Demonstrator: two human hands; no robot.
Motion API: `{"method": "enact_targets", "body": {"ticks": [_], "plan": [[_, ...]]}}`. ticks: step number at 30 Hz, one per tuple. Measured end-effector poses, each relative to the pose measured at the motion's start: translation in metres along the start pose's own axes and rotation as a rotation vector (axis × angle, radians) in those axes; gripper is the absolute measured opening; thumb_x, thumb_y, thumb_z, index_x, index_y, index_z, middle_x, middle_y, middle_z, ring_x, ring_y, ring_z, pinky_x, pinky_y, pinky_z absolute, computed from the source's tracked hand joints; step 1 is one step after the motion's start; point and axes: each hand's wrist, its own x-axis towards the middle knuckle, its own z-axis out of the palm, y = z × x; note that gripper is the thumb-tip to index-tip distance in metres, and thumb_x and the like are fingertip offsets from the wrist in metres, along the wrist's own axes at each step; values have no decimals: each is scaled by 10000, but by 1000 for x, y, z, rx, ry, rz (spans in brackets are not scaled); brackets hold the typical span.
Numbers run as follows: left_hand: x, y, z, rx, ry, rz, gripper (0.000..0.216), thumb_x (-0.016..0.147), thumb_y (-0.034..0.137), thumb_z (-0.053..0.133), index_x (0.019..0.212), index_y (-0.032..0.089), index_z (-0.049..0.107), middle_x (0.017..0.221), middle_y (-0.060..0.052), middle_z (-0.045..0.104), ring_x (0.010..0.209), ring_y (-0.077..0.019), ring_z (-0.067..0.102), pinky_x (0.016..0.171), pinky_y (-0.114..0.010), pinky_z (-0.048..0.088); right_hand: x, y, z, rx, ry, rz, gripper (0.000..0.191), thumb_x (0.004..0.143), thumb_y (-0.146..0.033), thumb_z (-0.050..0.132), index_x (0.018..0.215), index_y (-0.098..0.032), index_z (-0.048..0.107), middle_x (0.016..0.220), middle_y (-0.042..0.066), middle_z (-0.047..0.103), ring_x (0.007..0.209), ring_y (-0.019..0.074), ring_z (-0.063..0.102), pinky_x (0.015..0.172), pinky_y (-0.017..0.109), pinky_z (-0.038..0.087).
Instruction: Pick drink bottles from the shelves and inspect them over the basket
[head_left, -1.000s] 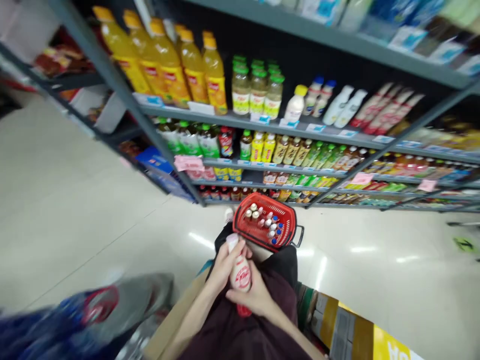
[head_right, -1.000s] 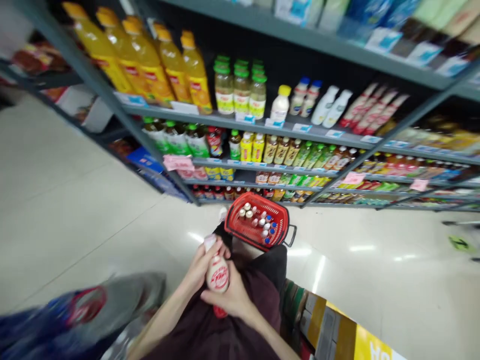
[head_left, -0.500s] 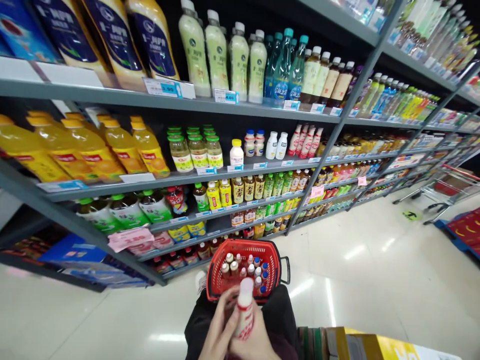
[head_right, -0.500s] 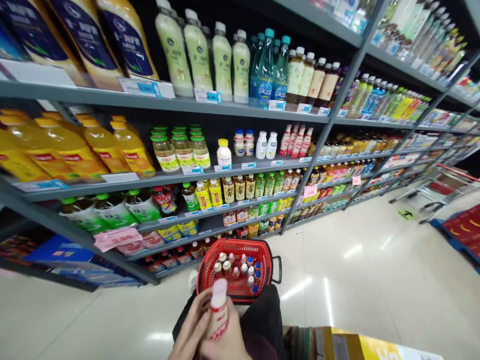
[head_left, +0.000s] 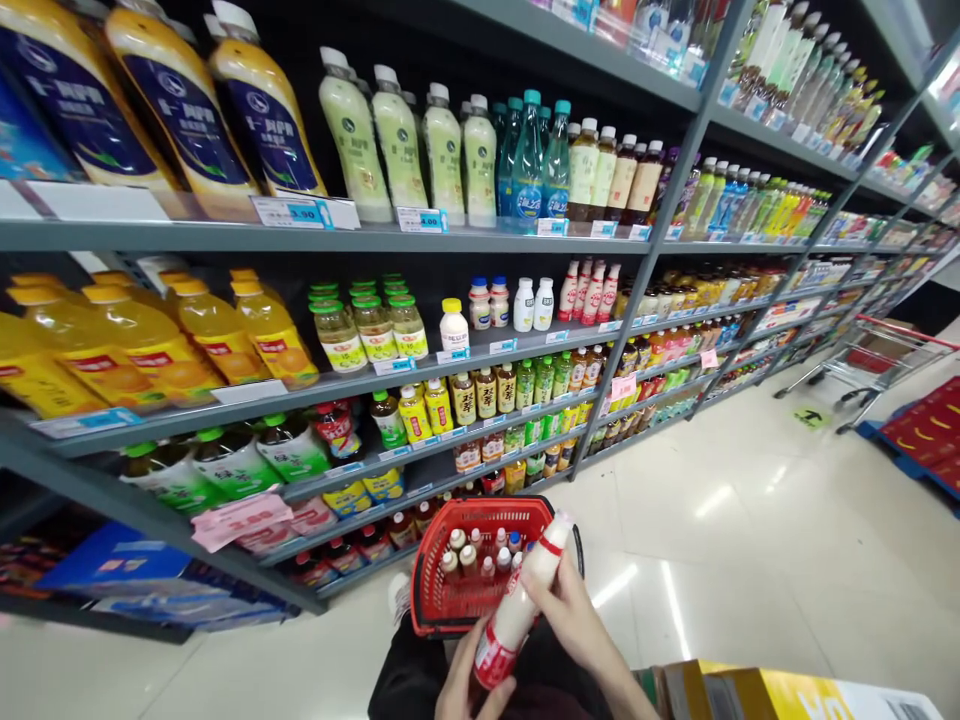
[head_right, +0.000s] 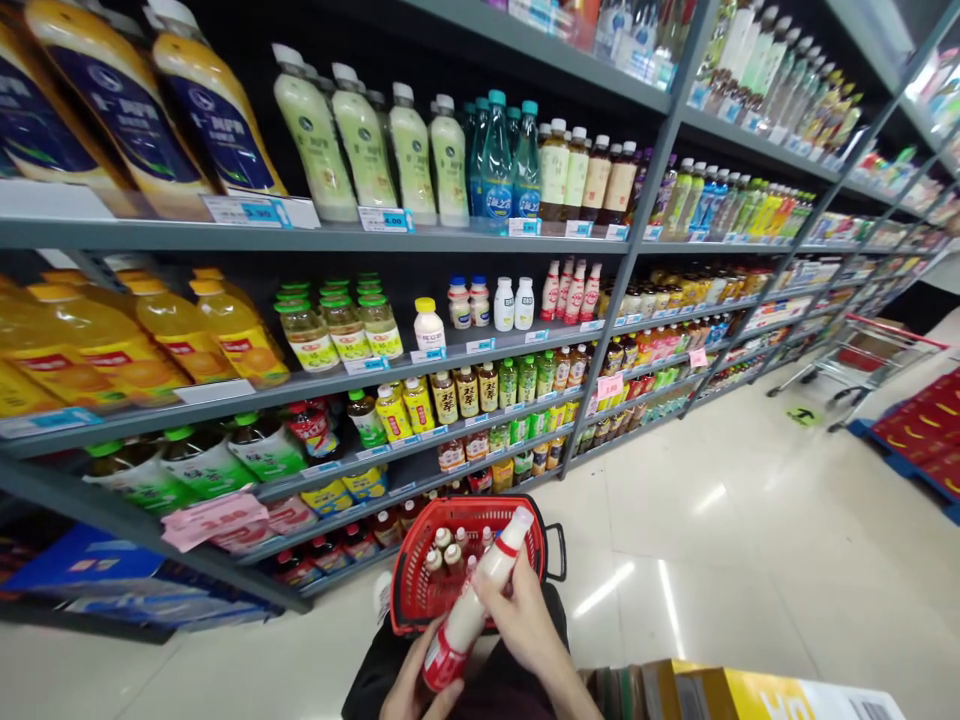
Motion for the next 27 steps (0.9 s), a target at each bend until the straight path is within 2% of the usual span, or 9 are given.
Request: {"method": "enact_targets", "body": {"ticks": [3, 6, 9, 12, 16, 20, 23, 27], "plan": [[1, 3, -5, 75, 11, 32, 687, 756, 643, 727, 1342, 299, 627, 1426, -114, 620, 1325, -371, 587, 1157, -469, 459, 2, 4, -13, -43, -76, 70, 635, 781, -341, 842, 1327, -228, 539, 1217, 93, 700, 1079, 272, 679, 955, 417, 547], [0, 14, -7, 131, -2, 48, 645, 768, 576, 742, 1327, 273, 632, 1368, -127, 648, 1279, -371, 615, 1122, -495, 491, -1, 5, -20, 13, -61, 136, 724, 699, -328, 898, 1315, -228, 531, 1249, 99, 691, 1109, 280, 679, 976, 436, 547], [-2, 33, -8, 220, -72, 48, 610, 791, 491, 739, 1329, 232, 615, 1369, -144, 642, 1291, -358, 607, 1128, -519, 478, -4, 2, -24, 93, -71, 241, 763, 648, -415, 926, 1272, -216, 535, 1213, 106, 706, 1075, 303, 698, 818, 409, 603], [-2, 53, -8, 317, -126, 41, 574, 791, 402, 732, 1321, 222, 605, 1388, -145, 622, 1312, -342, 592, 1138, -517, 467, -5, 0, -29, 140, -65, 324, 754, 654, -476, 917, 1247, -217, 531, 1140, 92, 725, 1030, 301, 714, 666, 330, 601], [3, 73, -3, 367, -179, 31, 583, 787, 297, 717, 1349, 242, 572, 1415, -132, 592, 1335, -320, 574, 1140, -499, 468, 3, -7, -37, 74, -34, 326, 732, 648, -493, 917, 1212, -229, 533, 1056, 63, 721, 937, 264, 724, 565, 268, 584], [18, 94, 10, 387, -272, 52, 627, 822, 323, 727, 1403, 238, 508, 1477, -138, 538, 1396, -317, 516, 1176, -511, 420, 21, -32, -49, -14, 33, 291, 666, 678, -605, 846, 1125, -209, 551, 956, 48, 704, 725, 206, 703, 476, 272, 586], [32, 110, 23, 393, -300, 98, 652, 802, 309, 781, 1391, 257, 506, 1457, -120, 540, 1387, -308, 519, 1171, -483, 426, 36, -54, -56, -19, 65, 270, 631, 716, -636, 793, 1115, -203, 567, 986, 53, 705, 729, 199, 703, 504, 298, 625], [43, 122, 33, 355, -271, 217, 600, 839, 280, 766, 1379, 267, 506, 1390, -101, 557, 1336, -274, 553, 1151, -436, 450, 49, -74, -63, -9, 117, 203, 603, 721, -544, 811, 1148, -238, 515, 983, 34, 712, 791, 233, 725, 473, 290, 612]]}}
